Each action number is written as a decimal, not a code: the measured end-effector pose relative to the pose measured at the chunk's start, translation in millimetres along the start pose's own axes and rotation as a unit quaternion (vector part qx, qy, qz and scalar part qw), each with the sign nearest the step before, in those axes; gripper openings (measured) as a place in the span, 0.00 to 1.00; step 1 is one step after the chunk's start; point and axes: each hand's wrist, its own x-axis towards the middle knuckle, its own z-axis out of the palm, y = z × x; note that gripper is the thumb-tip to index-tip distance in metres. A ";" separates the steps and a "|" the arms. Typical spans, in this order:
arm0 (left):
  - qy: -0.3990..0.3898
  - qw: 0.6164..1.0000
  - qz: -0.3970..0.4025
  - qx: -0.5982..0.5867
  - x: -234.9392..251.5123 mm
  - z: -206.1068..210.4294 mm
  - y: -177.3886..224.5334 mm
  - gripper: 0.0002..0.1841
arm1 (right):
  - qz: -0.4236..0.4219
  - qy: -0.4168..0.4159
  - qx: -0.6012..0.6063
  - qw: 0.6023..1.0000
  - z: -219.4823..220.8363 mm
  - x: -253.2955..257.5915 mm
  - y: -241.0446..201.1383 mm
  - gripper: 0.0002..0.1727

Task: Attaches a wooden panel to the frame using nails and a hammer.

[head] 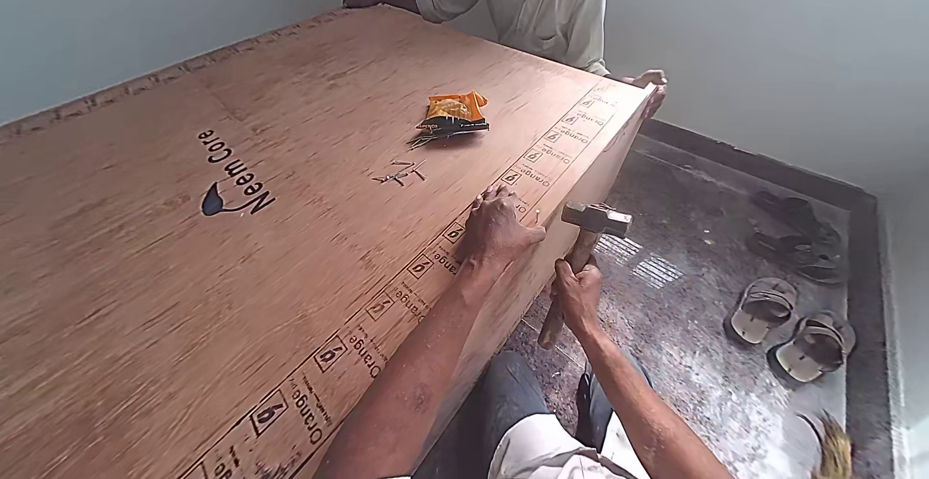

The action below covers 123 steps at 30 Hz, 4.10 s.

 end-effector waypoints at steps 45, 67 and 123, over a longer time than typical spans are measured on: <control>0.027 1.000 0.010 0.003 0.9 4.9 -3.5 0.42 | -0.022 0.022 0.008 0.999 4.1 10.4 -3.5 0.05; -0.031 0.996 0.081 0.020 1.7 2.4 -17.7 0.48 | -0.430 -0.163 -0.379 0.803 -78.5 24.8 -243.9 0.13; -0.054 0.996 0.072 0.001 3.2 -1.2 -14.5 0.46 | -0.177 -0.236 -0.626 0.722 -48.8 34.6 -195.5 0.07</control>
